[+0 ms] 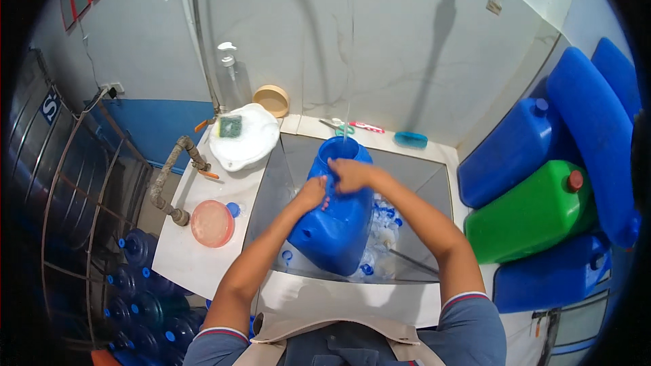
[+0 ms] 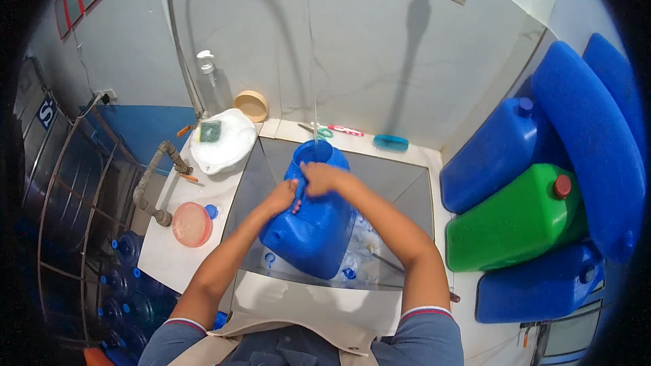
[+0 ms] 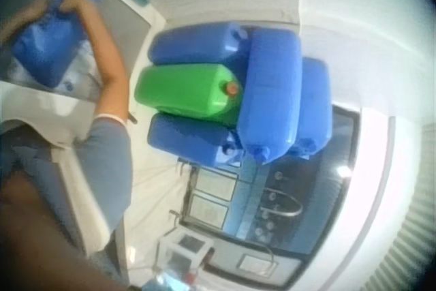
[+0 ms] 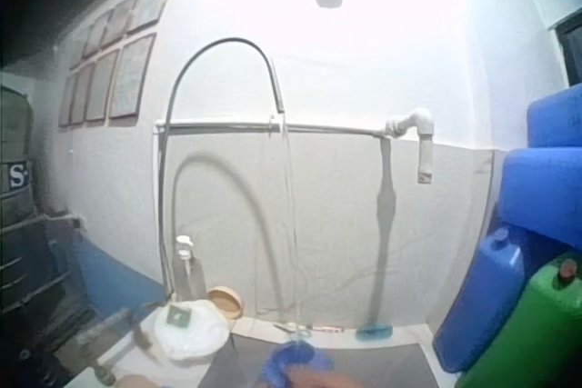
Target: The person cleans a large blue plastic water container by cutting off the cap, scrubbing the interior and exterior with a soapy sponge, rinsing with water from a tap, and repeating the process. The person also handles a smaller pink container and places the cleaned blue container among other containers.
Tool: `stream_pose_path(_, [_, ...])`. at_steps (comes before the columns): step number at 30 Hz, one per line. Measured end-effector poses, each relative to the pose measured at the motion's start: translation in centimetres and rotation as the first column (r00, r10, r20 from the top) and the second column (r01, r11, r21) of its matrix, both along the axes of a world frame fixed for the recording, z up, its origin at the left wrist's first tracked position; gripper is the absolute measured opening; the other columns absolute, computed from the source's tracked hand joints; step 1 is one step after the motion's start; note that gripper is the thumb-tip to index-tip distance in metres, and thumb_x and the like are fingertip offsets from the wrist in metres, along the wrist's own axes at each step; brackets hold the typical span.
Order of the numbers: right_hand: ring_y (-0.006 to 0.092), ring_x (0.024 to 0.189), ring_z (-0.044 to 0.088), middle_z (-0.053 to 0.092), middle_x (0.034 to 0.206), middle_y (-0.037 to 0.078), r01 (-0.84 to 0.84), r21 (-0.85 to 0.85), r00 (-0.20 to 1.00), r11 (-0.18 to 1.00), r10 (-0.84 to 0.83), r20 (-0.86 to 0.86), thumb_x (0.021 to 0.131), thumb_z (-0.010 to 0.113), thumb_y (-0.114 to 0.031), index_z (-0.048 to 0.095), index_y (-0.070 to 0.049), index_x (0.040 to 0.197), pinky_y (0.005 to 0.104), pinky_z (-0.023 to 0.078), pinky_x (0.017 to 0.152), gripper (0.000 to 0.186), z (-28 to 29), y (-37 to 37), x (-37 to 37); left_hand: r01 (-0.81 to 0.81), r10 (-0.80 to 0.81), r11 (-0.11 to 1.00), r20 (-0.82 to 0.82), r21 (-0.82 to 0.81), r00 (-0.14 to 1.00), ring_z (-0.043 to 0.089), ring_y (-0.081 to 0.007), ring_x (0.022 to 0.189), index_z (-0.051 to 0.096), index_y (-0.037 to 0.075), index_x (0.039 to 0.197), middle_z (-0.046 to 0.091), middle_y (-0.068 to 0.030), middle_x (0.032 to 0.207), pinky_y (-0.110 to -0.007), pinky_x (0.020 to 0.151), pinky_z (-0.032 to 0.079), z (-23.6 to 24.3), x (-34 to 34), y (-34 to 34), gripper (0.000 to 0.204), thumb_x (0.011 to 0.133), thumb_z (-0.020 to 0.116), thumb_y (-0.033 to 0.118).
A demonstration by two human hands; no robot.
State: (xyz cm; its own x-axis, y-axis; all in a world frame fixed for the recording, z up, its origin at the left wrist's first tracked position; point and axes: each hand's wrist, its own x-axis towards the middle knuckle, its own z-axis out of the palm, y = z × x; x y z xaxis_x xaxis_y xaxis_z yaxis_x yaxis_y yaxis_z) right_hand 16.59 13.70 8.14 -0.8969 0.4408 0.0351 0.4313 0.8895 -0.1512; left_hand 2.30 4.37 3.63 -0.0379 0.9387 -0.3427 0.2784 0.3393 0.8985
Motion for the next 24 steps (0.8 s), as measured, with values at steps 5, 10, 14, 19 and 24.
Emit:
stream_pose_path(5, [0.0298, 0.080, 0.060, 0.063, 0.086, 0.016, 0.054, 0.228, 0.968, 0.972, 0.005, -0.251, 0.075, 0.065, -0.042, 0.057, 0.003, 0.116, 0.0397, 0.041, 0.072, 0.062, -2.7, -2.7, 4.0, 0.109, -0.169, 0.874, 0.087, 0.474, 0.982, 0.060, -0.0164, 0.088, 0.062, 0.006, 0.108, 0.063, -0.0068, 0.094, -0.032, 0.075, 0.048, -1.5, 0.6, -4.5, 0.039, 0.098, 0.041, 0.037])
stream_pose_path(10, [0.0280, 0.075, 0.060, 0.064, 0.081, 0.015, 0.045, 0.340, 0.954, 0.939, 0.060, -0.293, 0.076, 0.064, -0.046, 0.057, 0.002, 0.116, 0.0386, 0.040, 0.067, 0.063, 0.9, -3.1, 2.8, -0.396, 0.416, 0.908, 0.405, -0.136, 0.815, 0.058, -0.0127, 0.090, 0.061, 0.006, 0.106, 0.064, -0.0074, 0.099, -0.027, 0.079, 0.045, -6.0, -4.2, -10.2, 0.034, 0.095, 0.044, 0.033])
stream_pose_path(14, [0.0336, 0.083, 0.063, 0.066, 0.091, 0.017, 0.081, 0.374, 0.889, 0.924, 0.103, -0.446, 0.063, 0.063, -0.019, 0.062, -0.008, 0.113, 0.0428, 0.047, 0.072, 0.051, 16.6, -3.1, -3.5, -0.323, 0.455, 0.891, 0.625, -0.320, 0.634, 0.053, -0.0106, 0.057, 0.056, 0.010, 0.102, 0.063, -0.0026, 0.084, -0.025, 0.053, 0.045, -9.7, -8.9, -12.1, 0.031, 0.095, 0.038, 0.035])
stream_pose_path(19, [0.0348, 0.090, 0.064, 0.066, 0.097, 0.019, 0.312, 0.335, 0.859, 0.889, -0.114, -0.499, 0.067, 0.065, -0.031, 0.068, -0.009, 0.105, 0.0424, 0.051, 0.080, 0.043, 27.1, -0.2, -4.3, -0.447, 0.333, 0.884, 0.855, -0.137, 0.398, 0.063, -0.0207, 0.095, 0.050, 0.004, 0.119, 0.062, -0.0085, 0.110, -0.033, 0.076, 0.054, -2.1, -5.0, -13.4, 0.047, 0.094, 0.044, 0.044])
stream_pose_path(24, [0.0401, 0.085, 0.064, 0.066, 0.089, 0.024, 0.394, 0.183, 0.900, 0.901, -0.338, -0.274, 0.068, 0.069, -0.054, 0.072, -0.004, 0.083, 0.0459, 0.051, 0.075, 0.053, 25.1, 2.4, -5.1, -0.378, 0.344, 0.894, 0.908, -0.239, 0.238, 0.055, -0.0241, 0.111, 0.045, 0.015, 0.130, 0.054, -0.0101, 0.124, -0.044, 0.089, 0.049, 2.8, -4.3, -23.7, 0.047, 0.094, 0.043, 0.045])
